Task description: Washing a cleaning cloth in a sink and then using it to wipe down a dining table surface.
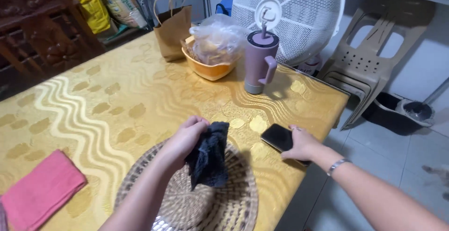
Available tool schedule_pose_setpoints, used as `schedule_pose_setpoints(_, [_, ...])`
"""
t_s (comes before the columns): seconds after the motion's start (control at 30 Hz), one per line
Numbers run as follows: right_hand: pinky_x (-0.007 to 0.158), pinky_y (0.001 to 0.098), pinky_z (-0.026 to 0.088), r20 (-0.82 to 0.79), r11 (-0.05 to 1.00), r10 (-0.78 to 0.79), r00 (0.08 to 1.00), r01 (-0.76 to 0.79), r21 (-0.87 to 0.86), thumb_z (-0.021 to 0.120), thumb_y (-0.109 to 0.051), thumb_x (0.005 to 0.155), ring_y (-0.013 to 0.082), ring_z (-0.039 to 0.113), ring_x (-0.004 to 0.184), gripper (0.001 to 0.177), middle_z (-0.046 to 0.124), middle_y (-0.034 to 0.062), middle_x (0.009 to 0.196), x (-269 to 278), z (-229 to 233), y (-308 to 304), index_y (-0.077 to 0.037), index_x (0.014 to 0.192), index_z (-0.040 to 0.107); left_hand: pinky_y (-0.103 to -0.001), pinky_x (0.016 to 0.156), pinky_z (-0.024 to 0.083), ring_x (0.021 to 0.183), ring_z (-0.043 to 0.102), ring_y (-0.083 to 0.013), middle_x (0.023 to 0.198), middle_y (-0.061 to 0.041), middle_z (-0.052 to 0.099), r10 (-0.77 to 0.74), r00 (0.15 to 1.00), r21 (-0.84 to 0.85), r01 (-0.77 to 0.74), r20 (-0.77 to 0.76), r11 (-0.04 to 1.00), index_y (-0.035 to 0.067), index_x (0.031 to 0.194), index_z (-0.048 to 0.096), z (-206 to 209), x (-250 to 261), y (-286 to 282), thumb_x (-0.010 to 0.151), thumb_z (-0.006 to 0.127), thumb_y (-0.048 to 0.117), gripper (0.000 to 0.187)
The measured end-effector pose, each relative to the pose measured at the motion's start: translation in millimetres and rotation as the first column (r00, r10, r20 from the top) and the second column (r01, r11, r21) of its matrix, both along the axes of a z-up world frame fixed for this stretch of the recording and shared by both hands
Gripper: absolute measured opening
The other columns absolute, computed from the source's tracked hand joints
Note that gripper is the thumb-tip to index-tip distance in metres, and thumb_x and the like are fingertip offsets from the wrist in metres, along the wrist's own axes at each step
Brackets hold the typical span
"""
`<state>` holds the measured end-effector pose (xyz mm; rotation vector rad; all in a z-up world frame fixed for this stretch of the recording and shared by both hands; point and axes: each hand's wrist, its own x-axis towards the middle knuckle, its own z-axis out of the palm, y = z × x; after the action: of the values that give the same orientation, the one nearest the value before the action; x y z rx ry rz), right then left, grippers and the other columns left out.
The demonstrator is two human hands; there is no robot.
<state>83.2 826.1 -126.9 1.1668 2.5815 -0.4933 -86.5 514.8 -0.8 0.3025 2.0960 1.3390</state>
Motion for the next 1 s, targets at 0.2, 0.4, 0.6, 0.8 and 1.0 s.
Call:
schedule_pose_setpoints(0.2, [0.111,0.0565,0.048,-0.021,1.0,0.022,1.0,-0.022,-0.011,0.091,-0.046,0.067,0.0406,0.057,0.137,0.109,0.056,0.0168,0.148,-36,-5,35,-0.017,0.157,0.036,-0.037,0.1,0.044,0.12,0.064,-0.0315,0.114,-0.012,0.074,0.025,1.0,-0.09,-0.025,-0.007,0.996,0.02,0.105,0.074,-20,-14,14,0.082,0.064,0.046,0.036])
schedule_pose_setpoints(0.4, [0.107,0.0597,0.051,-0.053,0.988,0.1,0.994,-0.092,0.126,0.089,-0.053,0.07,0.044,0.056,0.135,0.104,0.059,0.0181,0.144,-74,-28,64,-0.016,0.155,0.043,-0.033,0.089,0.049,0.104,0.063,-0.0259,0.107,-0.015,0.069,0.116,0.981,0.133,-0.137,0.156,0.982,0.002,0.127,0.062,25,16,-3,0.076,0.083,0.041,0.068])
schedule_pose_setpoints(0.6, [0.119,0.0578,0.029,-0.426,0.487,-0.15,0.892,-0.308,-0.817,0.079,-0.046,0.078,0.0466,0.041,0.143,0.103,0.053,0.0347,0.146,-114,73,-85,0.001,0.158,0.033,-0.045,0.093,0.056,0.104,0.069,-0.0313,0.117,-0.019,0.07,0.035,0.908,0.42,-0.228,0.418,0.878,0.003,0.139,0.057,-9,-11,3,0.079,0.078,0.011,0.064])
schedule_pose_setpoints(0.8, [0.067,0.0404,0.061,-0.405,0.431,-0.198,0.892,-0.292,-0.854,0.092,-0.02,0.064,0.0309,0.076,0.078,0.048,0.076,0.0218,0.084,-148,86,-100,0.003,0.104,0.078,-0.04,0.102,0.053,0.119,0.069,-0.0258,0.124,-0.014,0.074,0.292,0.956,0.175,-0.291,0.024,0.941,0.009,0.135,0.063,-55,-50,-34,0.081,0.084,0.043,0.067])
schedule_pose_setpoints(1.0, [0.083,0.054,0.057,-0.137,0.845,0.498,0.856,-0.444,0.297,0.065,-0.058,0.083,0.0399,0.074,0.099,0.051,0.077,0.0205,0.093,-140,69,-53,-0.009,0.097,0.069,-0.055,0.1,0.055,0.125,0.062,-0.0453,0.129,-0.024,0.062,0.006,0.927,-0.824,-0.338,-0.376,0.455,0.006,0.135,0.057,-137,-60,-170,0.069,0.087,0.071,0.097])
